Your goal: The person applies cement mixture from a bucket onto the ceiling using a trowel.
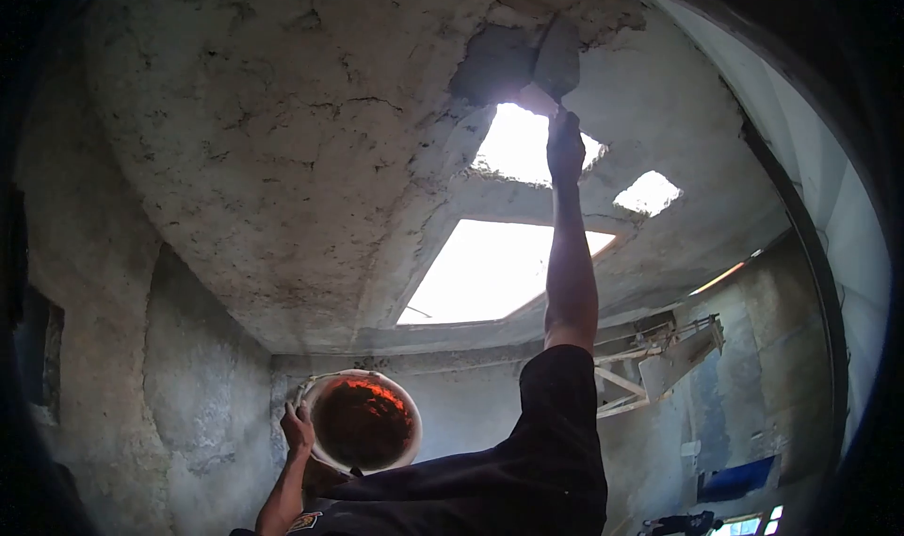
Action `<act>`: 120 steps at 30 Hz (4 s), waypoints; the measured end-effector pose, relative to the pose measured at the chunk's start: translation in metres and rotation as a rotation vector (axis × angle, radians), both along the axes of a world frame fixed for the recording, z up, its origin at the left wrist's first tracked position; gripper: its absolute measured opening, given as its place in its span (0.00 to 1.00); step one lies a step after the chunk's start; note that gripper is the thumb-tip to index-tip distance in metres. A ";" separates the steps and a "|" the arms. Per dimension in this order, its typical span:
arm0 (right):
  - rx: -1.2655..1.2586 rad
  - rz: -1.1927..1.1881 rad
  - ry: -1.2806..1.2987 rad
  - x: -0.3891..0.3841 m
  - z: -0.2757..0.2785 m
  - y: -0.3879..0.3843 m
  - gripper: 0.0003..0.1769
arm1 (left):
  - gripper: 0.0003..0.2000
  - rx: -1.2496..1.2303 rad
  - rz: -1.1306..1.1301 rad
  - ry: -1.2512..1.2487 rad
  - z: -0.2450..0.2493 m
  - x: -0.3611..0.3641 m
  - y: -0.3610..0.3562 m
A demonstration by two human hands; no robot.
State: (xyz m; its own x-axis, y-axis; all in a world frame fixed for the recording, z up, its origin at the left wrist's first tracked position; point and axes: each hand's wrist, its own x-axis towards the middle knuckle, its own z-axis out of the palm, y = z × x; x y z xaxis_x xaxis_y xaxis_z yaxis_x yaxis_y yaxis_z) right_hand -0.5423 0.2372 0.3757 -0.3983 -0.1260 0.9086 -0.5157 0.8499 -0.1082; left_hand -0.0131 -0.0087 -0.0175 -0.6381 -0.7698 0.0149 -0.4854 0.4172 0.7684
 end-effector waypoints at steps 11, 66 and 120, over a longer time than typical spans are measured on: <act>0.206 -0.112 -0.030 -0.047 -0.048 0.088 0.19 | 0.19 -0.030 -0.024 -0.117 -0.010 0.001 -0.002; -0.049 0.062 -0.125 0.015 -0.036 -0.044 0.14 | 0.20 -0.114 -0.013 -0.095 -0.026 0.006 -0.001; 1.186 0.441 -1.517 0.432 -0.298 0.003 0.16 | 0.15 0.006 -0.388 0.134 0.008 -0.012 0.005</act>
State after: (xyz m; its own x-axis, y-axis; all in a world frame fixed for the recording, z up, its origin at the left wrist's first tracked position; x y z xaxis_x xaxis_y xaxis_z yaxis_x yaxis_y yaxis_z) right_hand -0.1104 0.2406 0.0778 -0.4081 -0.5983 -0.6895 -0.7207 0.6748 -0.1591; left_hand -0.0249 -0.0037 -0.0098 -0.8738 -0.4728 0.1139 -0.1883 0.5447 0.8172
